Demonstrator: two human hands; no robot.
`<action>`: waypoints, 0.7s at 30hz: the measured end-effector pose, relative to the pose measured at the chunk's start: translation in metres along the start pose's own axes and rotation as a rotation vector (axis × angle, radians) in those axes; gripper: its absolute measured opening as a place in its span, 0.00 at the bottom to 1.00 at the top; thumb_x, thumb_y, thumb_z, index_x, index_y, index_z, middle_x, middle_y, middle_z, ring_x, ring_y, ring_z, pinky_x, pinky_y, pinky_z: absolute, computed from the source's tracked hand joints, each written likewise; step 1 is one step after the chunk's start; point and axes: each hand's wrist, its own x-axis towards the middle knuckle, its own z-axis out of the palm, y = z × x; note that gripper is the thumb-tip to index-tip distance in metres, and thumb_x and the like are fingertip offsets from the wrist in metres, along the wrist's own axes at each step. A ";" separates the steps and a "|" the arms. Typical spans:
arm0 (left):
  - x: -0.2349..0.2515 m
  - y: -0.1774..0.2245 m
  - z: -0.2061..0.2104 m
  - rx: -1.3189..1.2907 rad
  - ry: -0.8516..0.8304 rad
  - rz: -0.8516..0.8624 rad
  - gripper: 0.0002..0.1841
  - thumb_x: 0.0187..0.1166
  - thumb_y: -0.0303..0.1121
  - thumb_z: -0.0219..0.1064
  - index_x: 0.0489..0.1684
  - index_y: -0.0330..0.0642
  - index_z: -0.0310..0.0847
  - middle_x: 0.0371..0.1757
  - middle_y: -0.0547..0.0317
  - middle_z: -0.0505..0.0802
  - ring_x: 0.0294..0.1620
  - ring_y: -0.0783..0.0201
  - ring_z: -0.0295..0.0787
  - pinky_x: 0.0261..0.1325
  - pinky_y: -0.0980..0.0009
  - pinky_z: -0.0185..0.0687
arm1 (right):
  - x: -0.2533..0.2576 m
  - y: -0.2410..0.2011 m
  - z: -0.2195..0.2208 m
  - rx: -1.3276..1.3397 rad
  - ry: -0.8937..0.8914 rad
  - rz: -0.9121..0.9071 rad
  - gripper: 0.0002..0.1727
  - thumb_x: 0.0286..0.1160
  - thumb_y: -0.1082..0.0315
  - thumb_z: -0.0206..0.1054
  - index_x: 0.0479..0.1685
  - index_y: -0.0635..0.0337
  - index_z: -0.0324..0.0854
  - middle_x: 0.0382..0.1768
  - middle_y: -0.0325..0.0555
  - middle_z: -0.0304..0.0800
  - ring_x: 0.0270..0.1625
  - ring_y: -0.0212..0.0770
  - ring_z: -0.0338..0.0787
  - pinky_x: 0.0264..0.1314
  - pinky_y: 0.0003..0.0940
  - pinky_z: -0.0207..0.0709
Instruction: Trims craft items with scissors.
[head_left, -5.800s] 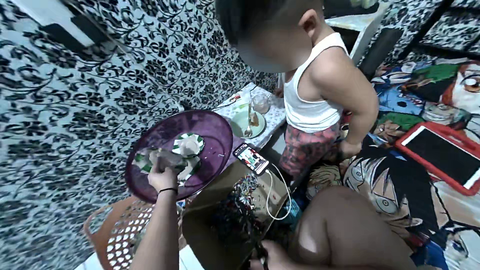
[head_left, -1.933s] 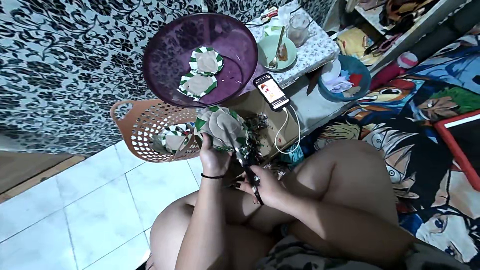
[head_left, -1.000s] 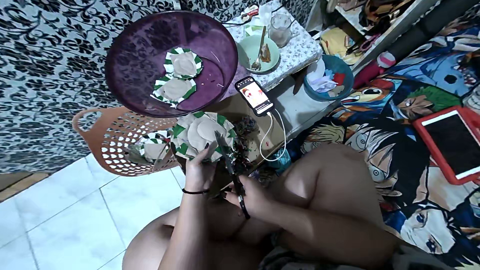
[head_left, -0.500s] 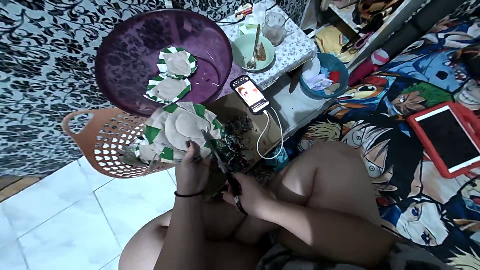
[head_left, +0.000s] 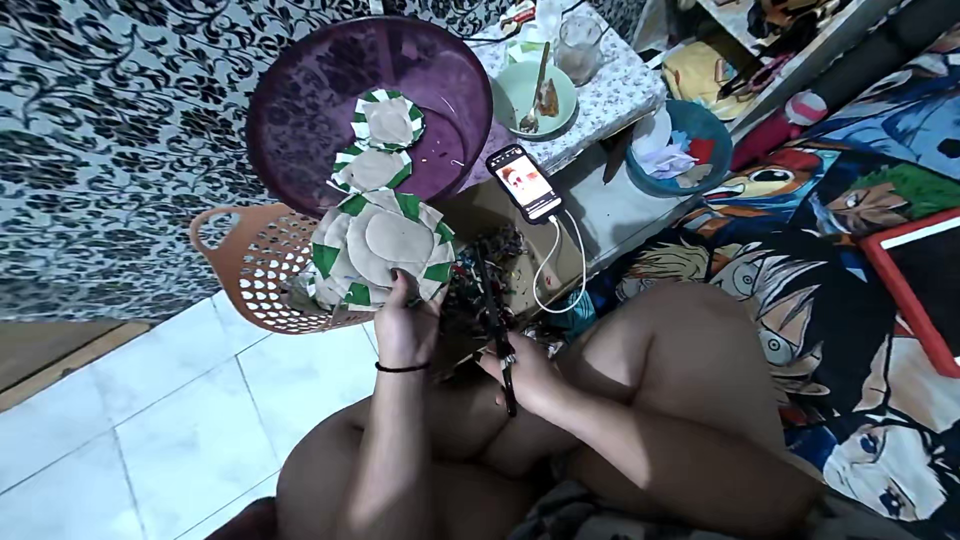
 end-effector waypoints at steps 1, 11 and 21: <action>0.001 0.000 -0.001 -0.005 0.001 -0.003 0.14 0.95 0.38 0.46 0.66 0.41 0.69 0.56 0.52 0.88 0.59 0.55 0.90 0.64 0.52 0.87 | 0.000 0.001 0.001 0.008 0.002 -0.009 0.20 0.86 0.59 0.65 0.65 0.66 0.74 0.40 0.49 0.83 0.25 0.33 0.85 0.31 0.28 0.84; 0.005 0.000 -0.003 -0.014 0.019 -0.020 0.15 0.96 0.38 0.45 0.69 0.40 0.67 0.57 0.48 0.88 0.58 0.53 0.91 0.61 0.51 0.89 | 0.006 0.004 0.009 0.012 -0.021 0.002 0.19 0.86 0.61 0.65 0.64 0.66 0.75 0.38 0.48 0.83 0.23 0.33 0.84 0.29 0.27 0.83; 0.010 0.008 0.000 -0.003 -0.045 -0.046 0.16 0.96 0.38 0.46 0.72 0.40 0.66 0.62 0.49 0.86 0.63 0.54 0.88 0.65 0.51 0.87 | 0.008 0.003 0.011 -0.027 -0.058 0.048 0.19 0.86 0.60 0.65 0.64 0.67 0.75 0.38 0.48 0.83 0.23 0.33 0.84 0.30 0.28 0.84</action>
